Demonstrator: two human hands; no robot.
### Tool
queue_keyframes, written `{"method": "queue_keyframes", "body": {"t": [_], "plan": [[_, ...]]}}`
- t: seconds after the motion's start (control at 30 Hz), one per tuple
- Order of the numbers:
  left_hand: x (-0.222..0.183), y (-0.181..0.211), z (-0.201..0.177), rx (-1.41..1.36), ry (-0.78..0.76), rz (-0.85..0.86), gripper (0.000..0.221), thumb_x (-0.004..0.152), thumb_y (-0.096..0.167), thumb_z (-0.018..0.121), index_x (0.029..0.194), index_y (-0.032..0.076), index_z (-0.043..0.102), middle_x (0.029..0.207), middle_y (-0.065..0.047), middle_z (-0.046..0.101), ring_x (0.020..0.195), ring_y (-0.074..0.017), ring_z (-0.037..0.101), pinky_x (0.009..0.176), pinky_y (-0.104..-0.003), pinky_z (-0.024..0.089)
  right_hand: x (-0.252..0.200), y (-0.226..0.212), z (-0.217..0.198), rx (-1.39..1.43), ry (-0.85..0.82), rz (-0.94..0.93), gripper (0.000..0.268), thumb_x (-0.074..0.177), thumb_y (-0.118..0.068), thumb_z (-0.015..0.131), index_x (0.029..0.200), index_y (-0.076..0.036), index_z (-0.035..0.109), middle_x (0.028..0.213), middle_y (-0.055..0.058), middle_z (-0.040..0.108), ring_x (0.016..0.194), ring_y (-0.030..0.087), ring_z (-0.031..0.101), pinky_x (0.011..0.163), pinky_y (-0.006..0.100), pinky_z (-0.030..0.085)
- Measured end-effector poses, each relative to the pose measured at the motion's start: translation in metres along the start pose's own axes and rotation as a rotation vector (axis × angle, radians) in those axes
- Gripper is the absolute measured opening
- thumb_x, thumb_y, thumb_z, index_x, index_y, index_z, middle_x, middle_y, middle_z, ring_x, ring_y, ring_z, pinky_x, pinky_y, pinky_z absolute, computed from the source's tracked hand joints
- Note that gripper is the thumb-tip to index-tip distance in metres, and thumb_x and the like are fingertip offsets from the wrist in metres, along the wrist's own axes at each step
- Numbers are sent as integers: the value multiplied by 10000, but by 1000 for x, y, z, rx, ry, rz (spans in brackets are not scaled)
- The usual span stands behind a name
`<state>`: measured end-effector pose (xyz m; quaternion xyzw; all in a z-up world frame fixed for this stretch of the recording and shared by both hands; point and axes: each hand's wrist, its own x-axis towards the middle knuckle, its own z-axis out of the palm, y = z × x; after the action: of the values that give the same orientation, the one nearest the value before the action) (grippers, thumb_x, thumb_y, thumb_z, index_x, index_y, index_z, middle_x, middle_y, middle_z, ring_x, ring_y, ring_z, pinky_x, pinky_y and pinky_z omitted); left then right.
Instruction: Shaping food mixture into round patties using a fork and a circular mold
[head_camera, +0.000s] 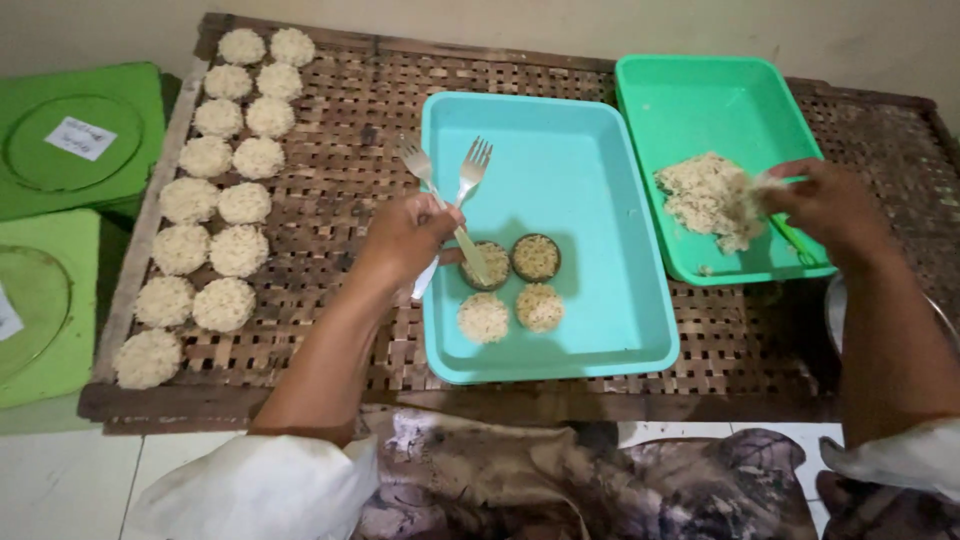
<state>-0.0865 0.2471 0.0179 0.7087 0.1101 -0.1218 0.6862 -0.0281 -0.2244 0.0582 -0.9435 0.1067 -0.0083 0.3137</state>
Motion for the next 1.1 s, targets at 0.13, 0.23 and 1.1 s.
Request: {"method": "queue_keyframes", "body": {"t": [0.13,0.23,1.1], "plan": [[-5,-1,-2,107,-1,-45,151,984,184,647,965,34,654,1004,-135,725,936,-267,797,873,-344,681,31,59,0,-375,11,-129,341,961,-219,788,1254,-54,733,994,202,736,770,344,657,700,457,504],[10,-18,-4,-144,-35,78,136,961,76,669,898,-45,663,910,-135,668,807,-237,694,770,-363,689,30,50,0,83,-37,-160,228,1027,-48,698,1237,10,633,1029,186,675,851,261,604,718,373,466],[2,-27,-3,-299,40,225,276,895,109,708,861,-142,601,960,-282,583,856,-319,649,721,-598,651,-40,-163,193,47,-751,-353,384,857,-192,800,1231,-241,729,1087,9,814,988,187,746,931,371,564]]}}
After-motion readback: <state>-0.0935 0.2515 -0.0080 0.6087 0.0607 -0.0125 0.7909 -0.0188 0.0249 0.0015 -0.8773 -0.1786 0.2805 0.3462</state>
